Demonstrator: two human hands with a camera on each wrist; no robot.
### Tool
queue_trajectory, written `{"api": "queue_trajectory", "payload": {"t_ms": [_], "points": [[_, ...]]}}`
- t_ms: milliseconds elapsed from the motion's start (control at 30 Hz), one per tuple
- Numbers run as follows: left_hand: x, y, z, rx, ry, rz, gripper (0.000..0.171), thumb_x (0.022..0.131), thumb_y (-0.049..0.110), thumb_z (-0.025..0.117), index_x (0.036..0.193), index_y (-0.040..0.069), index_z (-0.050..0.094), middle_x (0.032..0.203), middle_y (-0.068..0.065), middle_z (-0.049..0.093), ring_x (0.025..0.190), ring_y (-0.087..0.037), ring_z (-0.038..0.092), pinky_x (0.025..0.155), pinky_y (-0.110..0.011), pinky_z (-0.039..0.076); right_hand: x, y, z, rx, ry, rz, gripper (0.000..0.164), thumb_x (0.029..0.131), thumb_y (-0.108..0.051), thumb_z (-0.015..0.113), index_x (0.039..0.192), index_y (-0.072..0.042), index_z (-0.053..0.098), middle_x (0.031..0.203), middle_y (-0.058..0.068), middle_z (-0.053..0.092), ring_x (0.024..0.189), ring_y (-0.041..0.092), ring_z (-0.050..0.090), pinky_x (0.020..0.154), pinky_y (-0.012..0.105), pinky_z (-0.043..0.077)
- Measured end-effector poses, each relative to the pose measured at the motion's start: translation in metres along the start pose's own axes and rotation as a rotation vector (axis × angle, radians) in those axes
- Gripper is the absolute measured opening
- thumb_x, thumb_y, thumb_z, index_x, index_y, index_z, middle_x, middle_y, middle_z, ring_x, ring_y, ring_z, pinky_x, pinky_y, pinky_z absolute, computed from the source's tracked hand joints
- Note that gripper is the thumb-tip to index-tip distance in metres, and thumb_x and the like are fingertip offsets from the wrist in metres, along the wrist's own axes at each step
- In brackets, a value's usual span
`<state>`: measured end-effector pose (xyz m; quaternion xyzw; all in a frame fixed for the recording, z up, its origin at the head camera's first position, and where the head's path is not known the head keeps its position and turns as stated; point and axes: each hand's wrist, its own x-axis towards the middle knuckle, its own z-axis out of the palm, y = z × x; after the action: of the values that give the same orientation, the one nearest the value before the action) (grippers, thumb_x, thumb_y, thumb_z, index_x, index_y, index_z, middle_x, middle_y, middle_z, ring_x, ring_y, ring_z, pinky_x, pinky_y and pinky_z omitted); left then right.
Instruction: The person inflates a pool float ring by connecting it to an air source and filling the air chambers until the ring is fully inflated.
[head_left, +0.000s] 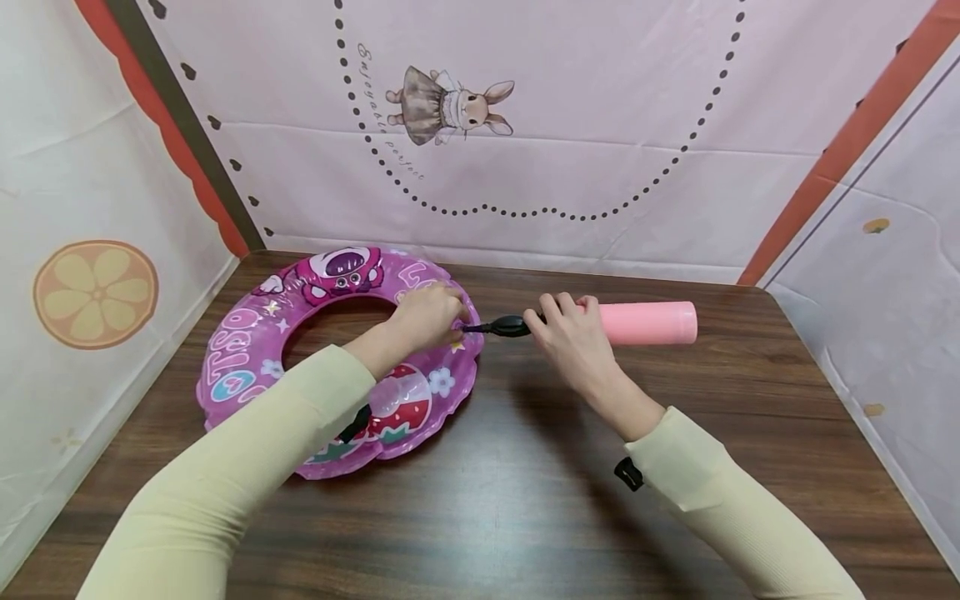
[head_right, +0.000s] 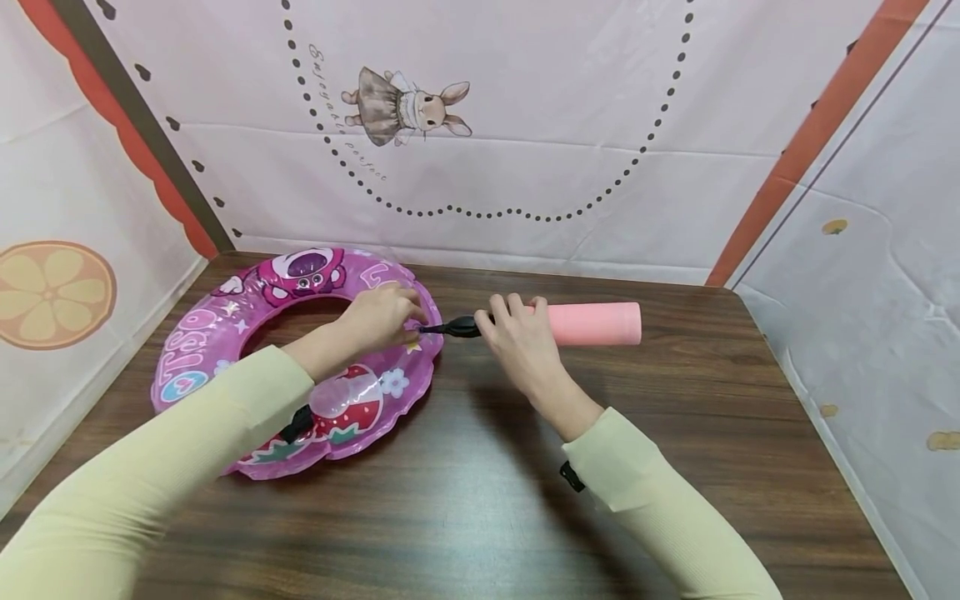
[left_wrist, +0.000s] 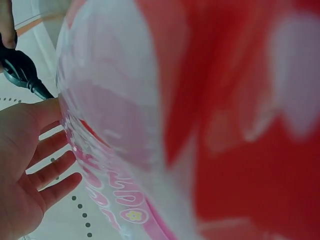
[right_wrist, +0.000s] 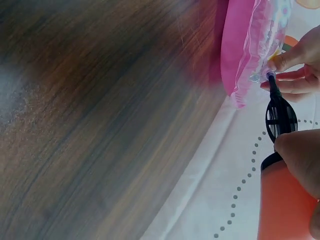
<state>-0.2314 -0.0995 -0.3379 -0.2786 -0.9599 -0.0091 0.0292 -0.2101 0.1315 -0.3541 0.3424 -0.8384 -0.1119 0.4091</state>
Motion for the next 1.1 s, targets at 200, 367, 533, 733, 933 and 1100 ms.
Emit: {"api": "queue_trajectory", "payload": {"t_ms": [200, 367, 533, 733, 933, 1100], "points": [[0.002, 0.003, 0.000, 0.025, 0.010, 0.042, 0.016, 0.076, 0.025, 0.074, 0.090, 0.017, 0.074, 0.095, -0.002, 0.067, 0.092, -0.024, 0.060, 0.081, -0.037, 0.051, -0.003, 0.002, -0.001, 0.002, 0.021, -0.005, 0.010, 0.084, -0.004, 0.052, 0.075, -0.007, 0.050, 0.077, 0.010, 0.050, 0.075, 0.029, 0.053, 0.061, 0.042, 0.042], [0.003, 0.005, 0.001, 0.052, 0.043, 0.085, 0.011, 0.076, 0.023, 0.074, 0.086, 0.018, 0.073, 0.088, -0.001, 0.068, 0.083, -0.025, 0.064, 0.071, -0.039, 0.053, -0.008, 0.006, -0.004, 0.072, -0.045, 0.018, 0.014, 0.077, -0.010, 0.065, 0.080, -0.006, 0.052, 0.080, 0.011, 0.052, 0.079, 0.031, 0.054, 0.061, 0.045, 0.043], [0.002, 0.006, 0.004, 0.077, 0.097, 0.131, 0.008, 0.076, 0.021, 0.073, 0.084, 0.018, 0.073, 0.085, 0.000, 0.067, 0.075, -0.023, 0.063, 0.064, -0.037, 0.053, -0.010, 0.010, -0.009, 0.220, -0.234, 0.083, 0.022, 0.076, -0.019, 0.072, 0.089, -0.008, 0.057, 0.088, 0.012, 0.055, 0.084, 0.033, 0.056, 0.061, 0.048, 0.045], [0.000, 0.008, 0.005, 0.130, 0.167, 0.185, 0.005, 0.075, 0.019, 0.073, 0.079, 0.016, 0.071, 0.078, 0.001, 0.064, 0.065, -0.021, 0.061, 0.056, -0.035, 0.052, -0.010, 0.017, -0.009, 0.453, -0.448, 0.157, 0.017, 0.082, -0.020, 0.066, 0.096, -0.010, 0.062, 0.091, 0.010, 0.058, 0.077, 0.031, 0.056, 0.056, 0.046, 0.047], [0.000, 0.011, 0.006, 0.157, 0.198, 0.201, 0.003, 0.076, 0.018, 0.072, 0.077, 0.015, 0.071, 0.074, 0.001, 0.064, 0.060, -0.020, 0.059, 0.051, -0.034, 0.050, -0.012, 0.020, -0.005, 0.610, -0.488, 0.169, 0.014, 0.081, -0.015, 0.066, 0.092, -0.008, 0.063, 0.086, 0.010, 0.060, 0.070, 0.026, 0.056, 0.058, 0.042, 0.048], [0.002, 0.009, 0.005, 0.089, 0.124, 0.175, 0.004, 0.077, 0.014, 0.068, 0.074, 0.014, 0.070, 0.072, -0.002, 0.065, 0.062, -0.022, 0.061, 0.055, -0.037, 0.052, -0.017, 0.019, -0.002, 0.429, -0.378, 0.127, 0.021, 0.080, -0.018, 0.068, 0.098, -0.012, 0.057, 0.090, 0.011, 0.056, 0.079, 0.032, 0.055, 0.057, 0.046, 0.044]]}}
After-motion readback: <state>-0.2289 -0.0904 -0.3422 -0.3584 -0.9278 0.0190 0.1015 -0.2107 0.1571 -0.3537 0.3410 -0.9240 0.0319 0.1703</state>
